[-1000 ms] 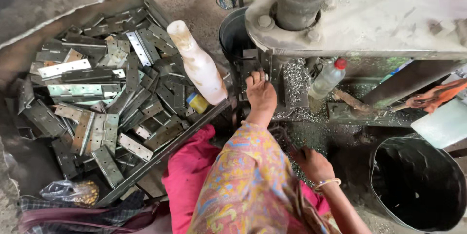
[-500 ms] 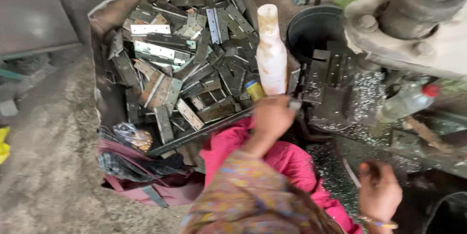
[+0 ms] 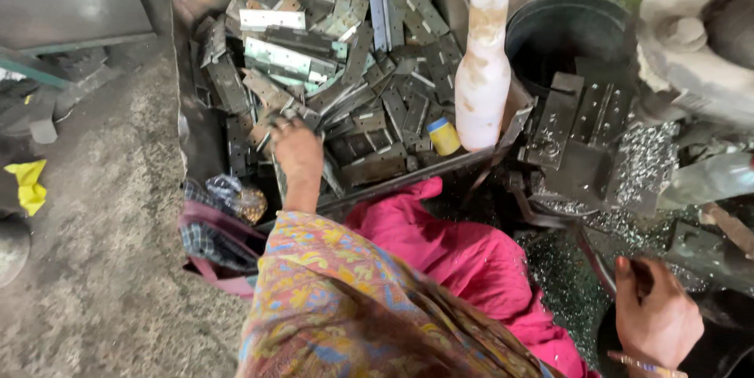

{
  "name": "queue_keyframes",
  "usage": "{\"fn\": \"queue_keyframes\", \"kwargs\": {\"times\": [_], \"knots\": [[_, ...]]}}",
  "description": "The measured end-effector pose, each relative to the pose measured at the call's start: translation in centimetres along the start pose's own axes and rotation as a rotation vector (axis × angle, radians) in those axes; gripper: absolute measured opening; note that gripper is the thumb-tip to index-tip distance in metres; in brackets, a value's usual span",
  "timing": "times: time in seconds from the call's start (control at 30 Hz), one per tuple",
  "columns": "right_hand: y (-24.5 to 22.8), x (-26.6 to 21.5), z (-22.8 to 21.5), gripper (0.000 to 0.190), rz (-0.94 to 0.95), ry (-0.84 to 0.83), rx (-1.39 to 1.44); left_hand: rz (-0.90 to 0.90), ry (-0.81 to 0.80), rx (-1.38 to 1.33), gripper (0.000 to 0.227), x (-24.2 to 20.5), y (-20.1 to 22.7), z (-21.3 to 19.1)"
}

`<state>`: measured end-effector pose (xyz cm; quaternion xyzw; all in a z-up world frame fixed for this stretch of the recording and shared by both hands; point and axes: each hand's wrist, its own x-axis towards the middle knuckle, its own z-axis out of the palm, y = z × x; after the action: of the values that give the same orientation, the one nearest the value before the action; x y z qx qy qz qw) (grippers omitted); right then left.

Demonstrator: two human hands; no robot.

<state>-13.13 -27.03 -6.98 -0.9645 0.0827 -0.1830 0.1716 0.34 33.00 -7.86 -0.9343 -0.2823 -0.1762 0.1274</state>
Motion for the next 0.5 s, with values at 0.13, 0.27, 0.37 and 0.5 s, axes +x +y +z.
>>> {"fn": "queue_keyframes", "kwargs": {"times": [0.13,0.27,0.37,0.5], "knots": [[-1.1,0.7,-0.5,0.032,-0.005,-0.023,0.004,0.128,-0.098,-0.102,0.028,0.5,-1.4,-0.2],[-2.7,0.6,-1.6,0.031,0.051,-0.038,-0.001,0.052,-0.011,-0.315,0.029,0.6,-1.1,-6.1],[-3.9,1.0,-2.2,0.032,0.071,-0.058,0.031,0.106,-0.050,-0.495,0.035,0.2,3.5,-12.1],[-4.4,1.4,-2.6,0.029,0.039,-0.024,0.053,0.360,-0.390,-0.982,0.035,-5.3,15.9,-16.9]]}}
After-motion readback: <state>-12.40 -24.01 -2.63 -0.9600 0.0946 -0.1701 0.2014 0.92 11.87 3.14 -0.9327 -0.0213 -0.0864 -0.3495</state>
